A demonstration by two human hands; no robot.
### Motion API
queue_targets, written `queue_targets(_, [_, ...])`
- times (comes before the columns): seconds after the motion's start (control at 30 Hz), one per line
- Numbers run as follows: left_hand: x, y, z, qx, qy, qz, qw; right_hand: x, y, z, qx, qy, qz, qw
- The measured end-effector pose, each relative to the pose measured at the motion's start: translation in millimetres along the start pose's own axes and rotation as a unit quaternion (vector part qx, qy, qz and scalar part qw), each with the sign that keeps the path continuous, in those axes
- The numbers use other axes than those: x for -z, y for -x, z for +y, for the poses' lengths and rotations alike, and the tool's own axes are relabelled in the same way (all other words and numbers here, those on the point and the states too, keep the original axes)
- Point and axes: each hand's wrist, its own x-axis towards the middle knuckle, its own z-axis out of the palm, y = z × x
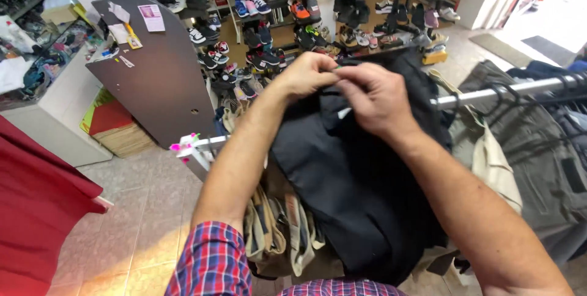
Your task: Putting pants on hangers and hanging them on a clothing rack in a store
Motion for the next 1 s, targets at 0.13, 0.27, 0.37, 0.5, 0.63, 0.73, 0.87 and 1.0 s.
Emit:
queue_targets(0.13, [-3.1,14.8,15.9,-0.022,0.135,-0.012,0.991,-5.8,14.5,56.8,-0.184,-0.020,0.001,0.983])
queue_targets(0.27, [-5.3,20.2,28.0,-0.031,0.155,-0.016,0.987,-15.5,21.2,67.1,-0.205,-0.031,0.008,0.978])
queue_targets(0.37, [-9.4,20.7,27.2,-0.046,0.117,-0.012,0.992,-21.3,24.0,64.9,-0.212,-0.033,0.020,0.976])
queue_targets(0.5, [-10.3,20.6,30.5,-0.052,0.101,-0.003,0.994,-22.8,20.3,66.9,-0.214,-0.031,0.051,0.975])
queue_targets(0.63, [-8.6,19.1,31.5,-0.056,0.079,0.006,0.995,-26.5,23.5,74.7,-0.222,-0.034,0.076,0.972])
queue_targets(0.73, [-5.0,21.9,32.1,-0.082,0.087,0.007,0.993,-27.3,21.9,72.9,-0.216,-0.019,0.083,0.973])
queue_targets(0.87, [-4.2,26.3,35.1,-0.089,0.097,0.015,0.991,-30.0,24.6,72.6,-0.215,-0.015,0.094,0.972])
queue_targets(1.0, [-4.9,22.7,31.6,-0.097,0.098,0.019,0.990,-31.8,25.0,72.8,-0.238,-0.014,0.103,0.966])
